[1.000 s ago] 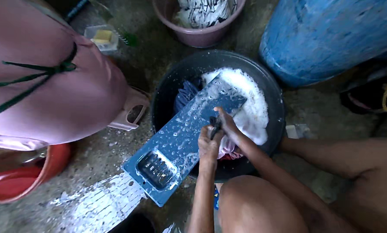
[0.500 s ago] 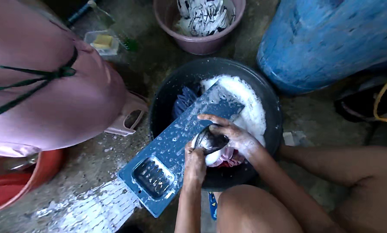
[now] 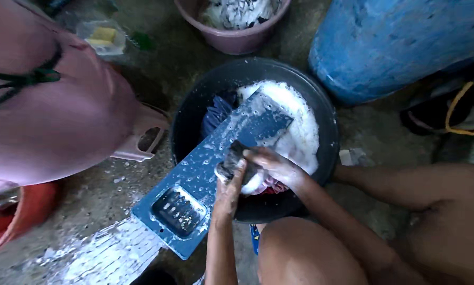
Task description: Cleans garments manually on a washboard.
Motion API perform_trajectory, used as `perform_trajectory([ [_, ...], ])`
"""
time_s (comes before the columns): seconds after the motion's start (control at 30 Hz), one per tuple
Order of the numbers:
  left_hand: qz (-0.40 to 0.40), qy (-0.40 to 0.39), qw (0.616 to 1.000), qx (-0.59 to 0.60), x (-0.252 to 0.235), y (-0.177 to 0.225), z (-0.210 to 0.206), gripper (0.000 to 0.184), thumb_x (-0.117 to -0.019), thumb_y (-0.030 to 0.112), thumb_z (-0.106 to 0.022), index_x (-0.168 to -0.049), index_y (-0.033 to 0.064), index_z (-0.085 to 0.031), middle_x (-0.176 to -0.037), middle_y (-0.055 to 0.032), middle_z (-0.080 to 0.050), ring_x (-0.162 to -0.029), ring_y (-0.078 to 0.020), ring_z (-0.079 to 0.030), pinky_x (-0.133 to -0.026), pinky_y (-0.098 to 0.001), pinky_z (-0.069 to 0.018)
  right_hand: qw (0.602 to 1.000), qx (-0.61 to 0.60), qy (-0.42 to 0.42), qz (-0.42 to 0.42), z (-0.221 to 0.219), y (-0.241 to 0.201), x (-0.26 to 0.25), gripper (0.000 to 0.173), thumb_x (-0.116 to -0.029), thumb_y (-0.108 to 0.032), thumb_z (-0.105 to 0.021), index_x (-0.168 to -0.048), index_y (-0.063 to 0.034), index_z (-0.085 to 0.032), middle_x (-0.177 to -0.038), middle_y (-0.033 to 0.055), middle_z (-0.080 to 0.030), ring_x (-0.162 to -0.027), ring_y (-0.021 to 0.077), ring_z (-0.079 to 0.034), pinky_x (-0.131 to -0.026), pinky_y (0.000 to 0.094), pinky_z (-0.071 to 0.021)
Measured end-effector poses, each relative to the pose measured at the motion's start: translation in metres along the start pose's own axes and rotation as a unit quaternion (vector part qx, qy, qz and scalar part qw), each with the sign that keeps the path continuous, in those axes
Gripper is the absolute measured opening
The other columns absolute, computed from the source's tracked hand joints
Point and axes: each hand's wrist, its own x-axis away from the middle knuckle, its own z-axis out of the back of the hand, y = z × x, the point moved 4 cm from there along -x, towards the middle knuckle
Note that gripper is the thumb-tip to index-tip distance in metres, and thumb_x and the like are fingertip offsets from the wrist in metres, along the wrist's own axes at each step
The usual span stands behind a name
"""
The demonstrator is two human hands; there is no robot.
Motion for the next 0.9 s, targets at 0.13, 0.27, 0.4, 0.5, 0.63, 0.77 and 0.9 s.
perform_trajectory([
  [0.13,-0.035,0.106,0.993,0.043,-0.006,-0.004,0.024,0.016,-0.1049,0.013,-0.052,-0.114,0.0044,-0.062,-0.087,0.0032,-0.070,-0.077,-0.0054,-0.069,-0.072,-0.0253,-0.0607,0.985,0.016,0.157,0.071,0.043,-0.016,-0.005,0.030,-0.1047,-0.034,-0.057,-0.123,-0.0125,-0.066,-0.112,0.0023,-0.067,-0.095,0.0119,-0.065,-0.081,0.0352,-0.0579],
  [0.27,-0.093,0.159,0.983,0.024,-0.012,-0.019,0.030,0.024,-0.1031,0.004,-0.052,-0.127,-0.0022,-0.056,-0.102,0.0020,-0.069,-0.092,-0.0023,-0.069,-0.084,-0.0232,-0.0597,0.966,0.109,0.206,0.115,0.077,-0.023,-0.049,0.028,-0.1064,-0.021,-0.052,-0.109,0.0029,-0.066,-0.097,0.0096,-0.065,-0.086,0.0116,-0.062,-0.079,0.0339,-0.0541],
  [0.4,-0.120,0.223,0.958,-0.136,-0.021,-0.046,0.041,0.029,-0.1006,0.014,-0.062,-0.116,-0.0102,-0.056,-0.093,-0.0036,-0.064,-0.086,0.0020,-0.063,-0.081,-0.0183,-0.0535,0.931,0.318,0.128,0.125,0.127,0.000,-0.085,0.034,-0.1053,-0.025,-0.056,-0.125,0.0023,-0.063,-0.123,0.0197,-0.067,-0.112,0.0259,-0.066,-0.098,0.0438,-0.0542],
  [0.5,-0.089,0.230,0.946,-0.212,-0.013,-0.056,0.051,0.033,-0.1021,0.016,-0.060,-0.119,-0.0119,-0.057,-0.096,-0.0109,-0.065,-0.087,-0.0002,-0.062,-0.082,-0.0186,-0.0522,0.836,0.442,0.322,0.050,0.189,0.020,-0.083,0.053,-0.1035,-0.031,-0.058,-0.144,0.0025,-0.052,-0.144,0.0291,-0.053,-0.133,0.0450,-0.052,-0.111,0.0587,-0.0426],
  [0.63,-0.100,0.259,0.906,-0.319,-0.009,-0.052,0.054,0.032,-0.1006,0.019,-0.063,-0.113,-0.0106,-0.063,-0.099,-0.0196,-0.069,-0.089,-0.0130,-0.068,-0.083,-0.0277,-0.0546,0.767,0.537,0.324,-0.135,0.198,0.066,-0.071,0.069,-0.1002,-0.016,-0.060,-0.159,0.0007,-0.028,-0.147,0.0378,-0.046,-0.131,0.0544,-0.051,-0.107,0.0637,-0.0450],
  [0.77,-0.155,0.264,0.870,-0.387,-0.003,-0.042,0.071,0.027,-0.0930,0.016,-0.064,-0.089,-0.0104,-0.065,-0.120,-0.0314,-0.061,-0.101,-0.0295,-0.062,-0.083,-0.0339,-0.0517,0.779,0.512,0.304,-0.199,0.194,0.080,-0.061,0.058,-0.1030,-0.018,-0.059,-0.149,0.0101,-0.039,-0.142,0.0357,-0.052,-0.133,0.0490,-0.052,-0.111,0.0598,-0.0416],
  [0.9,-0.154,0.243,0.904,-0.317,0.011,-0.053,0.085,0.037,-0.0876,0.006,-0.066,-0.116,-0.0154,-0.055,-0.099,-0.0195,-0.069,-0.078,-0.0117,-0.066,-0.070,-0.0259,-0.0547,0.792,0.439,0.419,-0.069,0.167,0.034,-0.040,0.048,-0.1068,-0.026,-0.049,-0.140,0.0074,-0.053,-0.132,0.0315,-0.062,-0.127,0.0438,-0.059,-0.111,0.0563,-0.0430],
])
